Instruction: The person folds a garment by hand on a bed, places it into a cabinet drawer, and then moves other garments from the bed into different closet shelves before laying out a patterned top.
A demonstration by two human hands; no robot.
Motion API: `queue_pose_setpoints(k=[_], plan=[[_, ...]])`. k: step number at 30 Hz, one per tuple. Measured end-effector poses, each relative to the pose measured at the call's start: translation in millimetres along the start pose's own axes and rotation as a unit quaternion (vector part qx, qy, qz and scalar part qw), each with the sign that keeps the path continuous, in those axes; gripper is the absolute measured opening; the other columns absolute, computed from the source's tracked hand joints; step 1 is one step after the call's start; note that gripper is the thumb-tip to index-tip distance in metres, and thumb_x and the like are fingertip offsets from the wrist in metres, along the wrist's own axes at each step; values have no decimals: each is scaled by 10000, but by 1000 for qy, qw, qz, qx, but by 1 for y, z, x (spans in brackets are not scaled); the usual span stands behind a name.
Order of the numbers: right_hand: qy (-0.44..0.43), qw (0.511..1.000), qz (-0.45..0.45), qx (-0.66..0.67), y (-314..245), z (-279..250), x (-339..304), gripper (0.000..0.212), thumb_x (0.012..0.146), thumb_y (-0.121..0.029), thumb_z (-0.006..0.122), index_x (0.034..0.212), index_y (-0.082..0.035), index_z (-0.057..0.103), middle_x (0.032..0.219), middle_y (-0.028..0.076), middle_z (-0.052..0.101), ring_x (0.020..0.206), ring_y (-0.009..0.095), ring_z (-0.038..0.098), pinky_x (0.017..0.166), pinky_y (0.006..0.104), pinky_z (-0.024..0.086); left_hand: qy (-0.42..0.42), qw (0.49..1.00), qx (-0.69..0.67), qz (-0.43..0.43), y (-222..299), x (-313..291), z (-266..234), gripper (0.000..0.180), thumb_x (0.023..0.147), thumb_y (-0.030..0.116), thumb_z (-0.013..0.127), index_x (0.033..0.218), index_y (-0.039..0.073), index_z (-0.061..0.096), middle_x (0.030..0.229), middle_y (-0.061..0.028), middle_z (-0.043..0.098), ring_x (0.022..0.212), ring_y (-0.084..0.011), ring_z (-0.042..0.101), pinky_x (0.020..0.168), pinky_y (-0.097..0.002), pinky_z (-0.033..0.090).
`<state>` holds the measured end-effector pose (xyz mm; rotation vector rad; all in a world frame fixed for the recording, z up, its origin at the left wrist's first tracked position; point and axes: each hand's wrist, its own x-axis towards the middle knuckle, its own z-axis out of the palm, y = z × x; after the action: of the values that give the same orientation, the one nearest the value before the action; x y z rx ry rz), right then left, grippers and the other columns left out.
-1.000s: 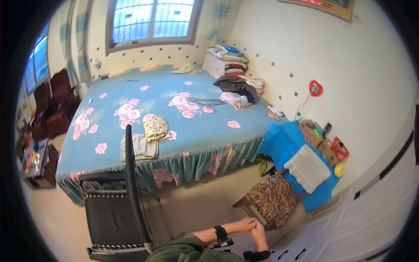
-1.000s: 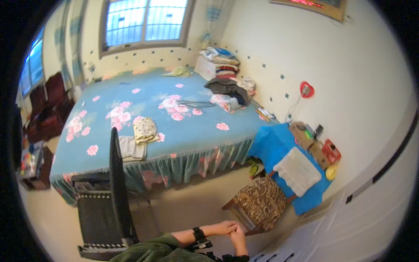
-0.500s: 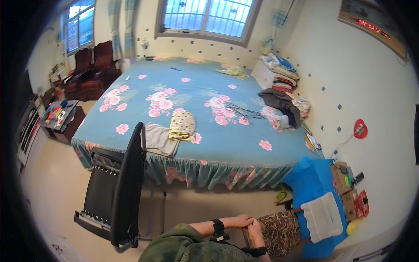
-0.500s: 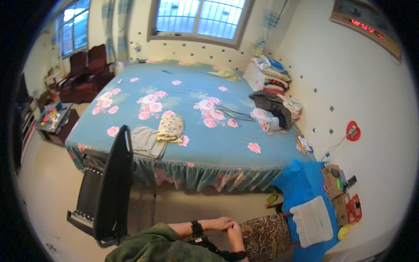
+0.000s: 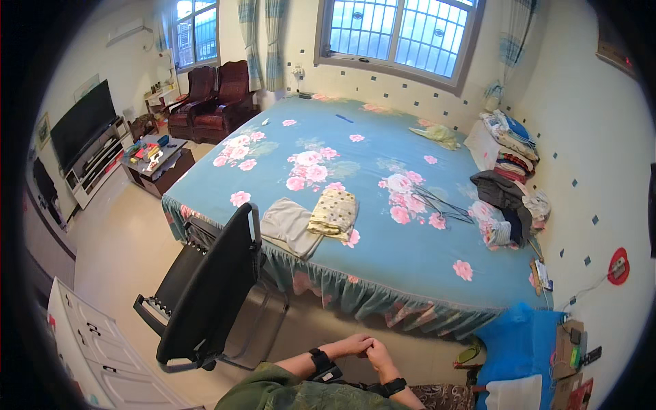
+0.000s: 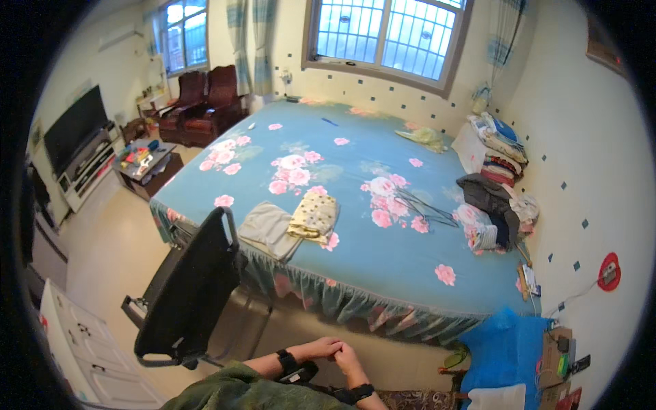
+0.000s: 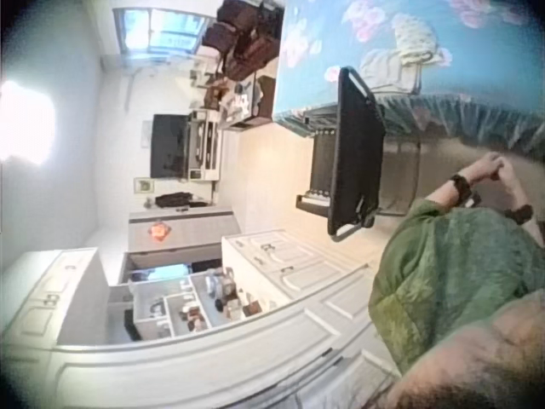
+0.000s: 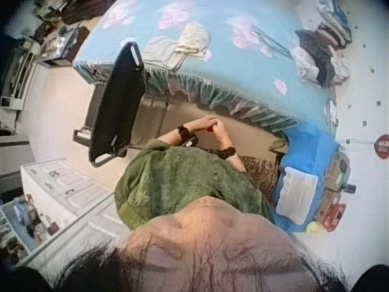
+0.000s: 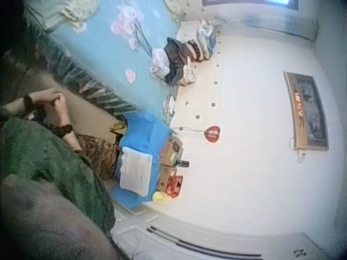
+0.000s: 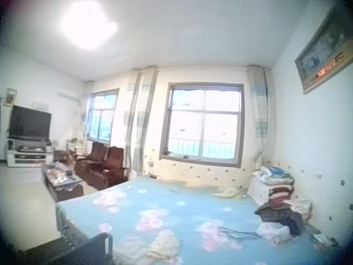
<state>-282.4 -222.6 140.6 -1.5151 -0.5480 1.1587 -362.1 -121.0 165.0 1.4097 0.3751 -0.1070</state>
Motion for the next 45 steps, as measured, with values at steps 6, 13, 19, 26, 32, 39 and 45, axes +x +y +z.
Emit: queue_pose_setpoints(k=[6, 13, 19, 26, 32, 39, 45], plan=[[-12, 997, 44, -59, -22, 9, 94, 203, 793, -78, 404, 953, -7, 508, 776, 72, 545, 704, 160, 510, 617, 295, 426, 24, 983, -178, -21, -6, 49, -72, 253, 856, 251, 358, 785, 42, 480, 597, 28, 417, 477, -71, 365, 438, -203, 316], [-93, 983, 52, -147, -84, 33, 223, 156, 810, -96, 411, 858, 7, 519, 745, 55, 535, 629, 109, 492, 559, 245, 413, 102, 971, -215, 10, 2, 100, -196, 285, 860, 269, 387, 919, 10, 491, 758, -45, 528, 608, -109, 513, 542, -242, 449], [-126, 974, 188, -16, -66, 62, 322, 243, 826, -169, 470, 1011, -13, 449, 905, 76, 543, 761, 151, 546, 621, 242, 463, 475, 872, -110, -38, -115, 131, -300, 367, 770, 280, 477, 1006, -2, 480, 827, -127, 563, 725, -199, 548, 627, -312, 442], [-130, 964, 230, -39, -19, 83, 428, 341, 813, -203, 492, 1076, -1, 413, 978, 100, 518, 864, 185, 528, 686, 269, 457, 531, 779, -316, -104, -110, 129, -358, 348, 808, 282, 474, 1034, 25, 417, 808, -43, 458, 672, -122, 431, 565, -263, 384], [-129, 967, 215, 44, 10, 112, 481, 359, 791, -242, 528, 1036, -6, 412, 973, 108, 482, 884, 214, 505, 729, 310, 427, 576, 720, -380, -78, -106, 143, -377, 357, 775, 281, 531, 1015, 39, 425, 841, -61, 486, 663, -136, 474, 549, -263, 411], [-86, 941, 272, 181, 4, 136, 507, 250, 774, -148, 548, 950, -22, 423, 939, 100, 488, 831, 225, 504, 680, 372, 436, 556, 679, -480, 14, -109, 159, -379, 275, 738, 130, 540, 975, 16, 458, 896, -92, 530, 777, -210, 527, 612, -347, 464], [-64, 965, 230, 107, -26, 154, 517, 174, 745, -140, 561, 855, -44, 467, 756, 61, 508, 560, 167, 473, 426, 302, 345, 537, 646, -541, 40, -112, 151, -390, 232, 724, 82, 546, 940, 20, 490, 861, -89, 542, 733, -204, 536, 561, -320, 467]])
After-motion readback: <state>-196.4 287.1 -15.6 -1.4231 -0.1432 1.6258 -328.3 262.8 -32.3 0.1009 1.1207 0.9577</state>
